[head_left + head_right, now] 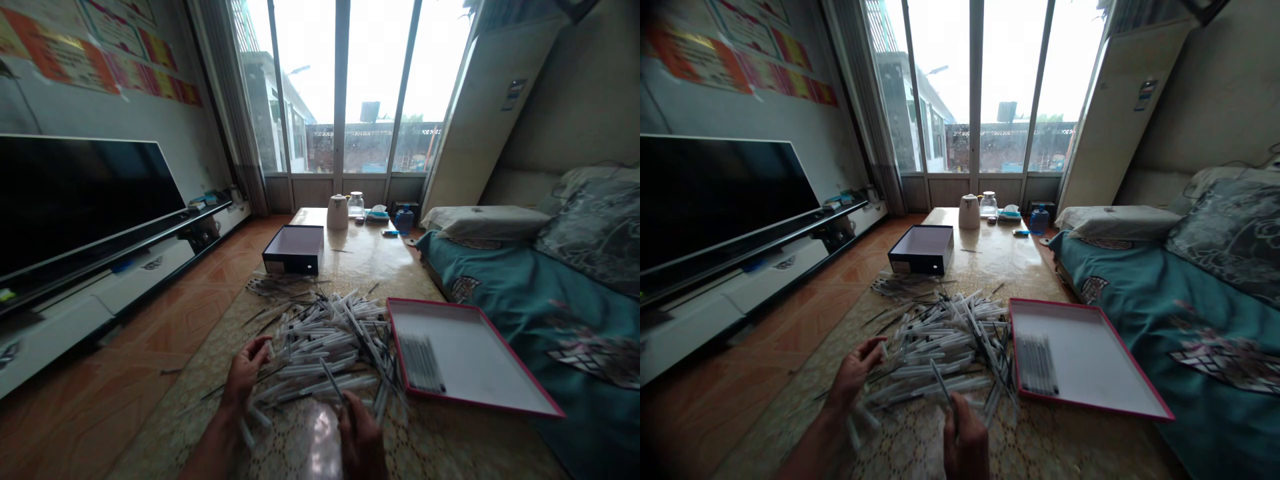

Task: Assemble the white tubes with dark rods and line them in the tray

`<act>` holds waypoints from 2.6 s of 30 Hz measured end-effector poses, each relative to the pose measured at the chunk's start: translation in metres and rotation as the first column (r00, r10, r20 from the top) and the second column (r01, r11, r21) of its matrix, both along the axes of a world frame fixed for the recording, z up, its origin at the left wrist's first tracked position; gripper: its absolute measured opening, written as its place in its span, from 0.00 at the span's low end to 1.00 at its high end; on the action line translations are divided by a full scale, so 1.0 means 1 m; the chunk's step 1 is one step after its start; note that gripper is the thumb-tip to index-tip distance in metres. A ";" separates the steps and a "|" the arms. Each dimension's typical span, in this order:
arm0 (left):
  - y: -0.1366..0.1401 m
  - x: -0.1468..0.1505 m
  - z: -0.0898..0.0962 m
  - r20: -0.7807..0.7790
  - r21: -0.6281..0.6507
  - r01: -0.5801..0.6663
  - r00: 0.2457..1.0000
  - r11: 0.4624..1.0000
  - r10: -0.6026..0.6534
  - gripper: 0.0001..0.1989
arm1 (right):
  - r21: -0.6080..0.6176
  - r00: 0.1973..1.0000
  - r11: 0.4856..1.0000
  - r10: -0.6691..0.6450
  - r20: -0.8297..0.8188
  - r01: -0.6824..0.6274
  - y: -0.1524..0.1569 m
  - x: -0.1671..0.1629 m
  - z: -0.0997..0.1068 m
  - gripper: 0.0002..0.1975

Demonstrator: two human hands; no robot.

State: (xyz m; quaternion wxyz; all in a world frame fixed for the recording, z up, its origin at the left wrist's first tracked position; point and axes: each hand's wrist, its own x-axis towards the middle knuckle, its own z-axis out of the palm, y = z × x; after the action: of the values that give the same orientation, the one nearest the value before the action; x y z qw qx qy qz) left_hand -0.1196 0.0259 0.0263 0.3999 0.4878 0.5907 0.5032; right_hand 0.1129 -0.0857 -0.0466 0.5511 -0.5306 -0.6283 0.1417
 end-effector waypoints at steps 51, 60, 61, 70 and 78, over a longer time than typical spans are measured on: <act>-0.081 0.082 -0.011 0.238 -0.294 0.532 0.846 0.794 -0.478 0.14 | -0.023 0.625 0.975 0.161 0.764 -0.222 0.017 0.069 0.035 0.11; -0.071 0.078 -0.028 0.312 -0.358 0.616 0.787 0.702 -0.532 0.23 | 0.065 0.639 0.970 0.104 0.762 -0.236 0.015 0.069 0.034 0.14; -0.071 0.078 -0.029 0.339 -0.367 0.602 0.796 0.709 -0.501 0.24 | 0.073 0.646 0.971 0.095 0.757 -0.228 0.015 0.068 0.034 0.14; -0.077 0.080 -0.021 0.304 -0.340 0.562 0.824 0.754 -0.478 0.22 | 0.023 0.612 0.968 0.140 0.778 -0.250 0.016 0.067 0.041 0.09; -0.073 0.066 -0.023 -0.168 -0.182 0.685 0.685 0.706 -0.708 0.13 | -0.017 0.561 0.956 0.185 0.807 -0.292 0.015 0.070 0.049 0.08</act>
State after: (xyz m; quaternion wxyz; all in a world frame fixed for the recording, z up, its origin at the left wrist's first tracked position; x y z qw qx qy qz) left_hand -0.0531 -0.0468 0.0030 0.5164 0.7076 0.4277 0.2231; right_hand 0.1829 -0.0708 0.0022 0.2164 -0.4135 -0.8811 -0.0758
